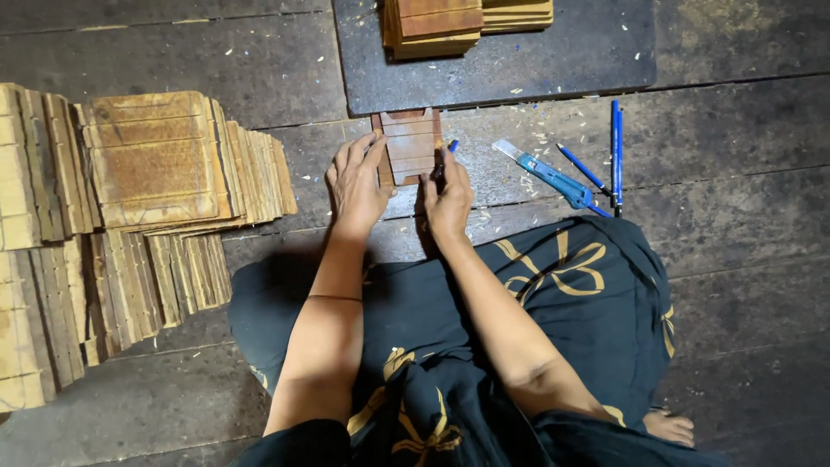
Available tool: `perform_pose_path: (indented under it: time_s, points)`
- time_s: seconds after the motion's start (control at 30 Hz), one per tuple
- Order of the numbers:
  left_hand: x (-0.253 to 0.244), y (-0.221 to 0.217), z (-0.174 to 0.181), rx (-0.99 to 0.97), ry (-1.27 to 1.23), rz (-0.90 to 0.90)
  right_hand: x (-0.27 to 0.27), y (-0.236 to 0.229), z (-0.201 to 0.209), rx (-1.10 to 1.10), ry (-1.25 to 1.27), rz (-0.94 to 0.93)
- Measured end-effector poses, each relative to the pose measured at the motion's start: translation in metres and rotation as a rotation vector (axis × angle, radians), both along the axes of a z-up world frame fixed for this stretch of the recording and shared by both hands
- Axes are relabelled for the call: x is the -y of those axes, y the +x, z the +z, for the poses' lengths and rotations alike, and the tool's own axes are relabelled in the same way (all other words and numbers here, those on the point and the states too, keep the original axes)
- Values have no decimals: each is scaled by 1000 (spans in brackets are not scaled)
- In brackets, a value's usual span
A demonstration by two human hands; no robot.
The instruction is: The person marks small wooden tiles using a pencil and a template, then scores or cuts them with a utility knife and stacks them.
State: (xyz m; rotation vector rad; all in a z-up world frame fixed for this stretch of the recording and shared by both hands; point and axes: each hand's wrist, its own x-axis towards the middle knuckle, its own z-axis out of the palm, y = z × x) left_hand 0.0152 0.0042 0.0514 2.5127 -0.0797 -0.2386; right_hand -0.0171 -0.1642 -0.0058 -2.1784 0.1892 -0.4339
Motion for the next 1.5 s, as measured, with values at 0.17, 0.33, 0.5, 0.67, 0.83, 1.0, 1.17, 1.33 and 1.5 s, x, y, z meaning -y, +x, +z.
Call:
perform_pose_path:
  time_s: [0.17,0.33,0.5,0.67,0.83,1.0,1.17,1.33,1.5]
  points:
    - [0,-1,7,-16,-73,16,21,-12,27,-43,-50,35]
    - [4,-9,0,108,-45,60,97,-59,81,84,-264,108]
    - [3,-29,-9,242,-88,82,192,-106,150,215,-493,-115]
    - [4,-67,-12,262,-128,3,298,-169,142,91,-414,-357]
    - [32,-124,20,209,-226,-293,394,-220,1,-155,215,-323]
    - [66,-167,28,-12,-296,-502,360,-235,73,-138,194,-372]
    - [70,-159,26,-119,-147,-468,354,-232,109,-163,-264,-537]
    - [69,-181,65,-98,-56,-499,411,-237,61,-172,-594,-678]
    - [56,-190,86,-150,40,-489,397,-236,63,-295,-275,-834]
